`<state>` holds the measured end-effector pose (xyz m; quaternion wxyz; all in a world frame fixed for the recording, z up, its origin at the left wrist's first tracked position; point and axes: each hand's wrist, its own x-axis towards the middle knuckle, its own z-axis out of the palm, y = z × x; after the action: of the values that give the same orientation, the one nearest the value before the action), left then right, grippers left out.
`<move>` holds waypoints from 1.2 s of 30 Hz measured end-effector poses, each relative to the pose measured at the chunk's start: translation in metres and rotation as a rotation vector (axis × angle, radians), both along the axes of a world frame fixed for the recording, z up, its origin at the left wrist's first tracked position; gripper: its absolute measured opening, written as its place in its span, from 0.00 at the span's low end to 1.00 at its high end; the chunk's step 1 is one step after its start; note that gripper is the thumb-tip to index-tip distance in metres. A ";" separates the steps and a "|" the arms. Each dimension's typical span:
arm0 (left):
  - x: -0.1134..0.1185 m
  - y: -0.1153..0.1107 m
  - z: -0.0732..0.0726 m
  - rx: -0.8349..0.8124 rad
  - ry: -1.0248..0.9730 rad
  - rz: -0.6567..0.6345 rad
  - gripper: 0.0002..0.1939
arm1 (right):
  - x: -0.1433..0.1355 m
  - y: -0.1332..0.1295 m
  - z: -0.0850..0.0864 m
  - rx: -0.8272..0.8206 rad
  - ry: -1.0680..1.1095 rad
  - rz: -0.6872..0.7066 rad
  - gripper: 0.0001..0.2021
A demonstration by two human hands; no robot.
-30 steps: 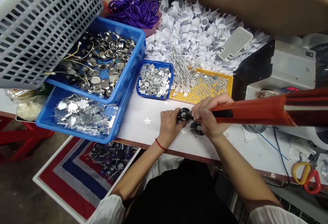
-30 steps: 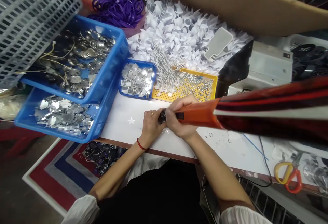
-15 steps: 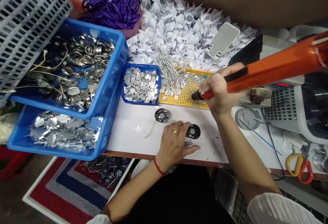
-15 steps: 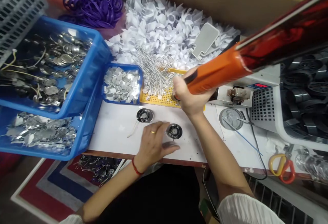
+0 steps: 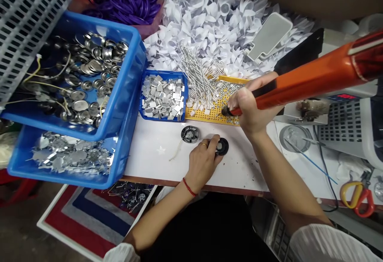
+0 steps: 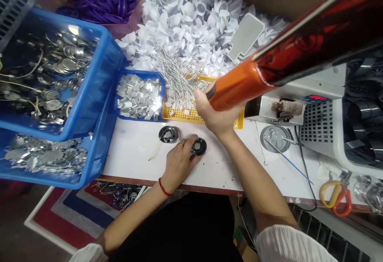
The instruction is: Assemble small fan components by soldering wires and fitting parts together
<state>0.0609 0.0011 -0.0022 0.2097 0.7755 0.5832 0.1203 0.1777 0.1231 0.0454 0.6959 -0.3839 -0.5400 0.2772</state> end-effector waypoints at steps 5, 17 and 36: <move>0.004 0.002 -0.010 0.094 0.009 0.016 0.27 | 0.000 -0.004 0.004 -0.018 -0.036 -0.030 0.11; 0.006 0.001 -0.018 0.174 0.017 0.044 0.27 | 0.001 -0.003 -0.003 -0.007 -0.074 -0.048 0.09; 0.005 0.001 -0.017 0.110 0.003 0.038 0.29 | 0.002 -0.010 0.025 0.024 0.076 -0.083 0.13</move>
<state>0.0661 0.0018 -0.0194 0.1636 0.7747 0.5909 0.1549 0.1801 0.1130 0.0704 0.7313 -0.3869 -0.5000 0.2560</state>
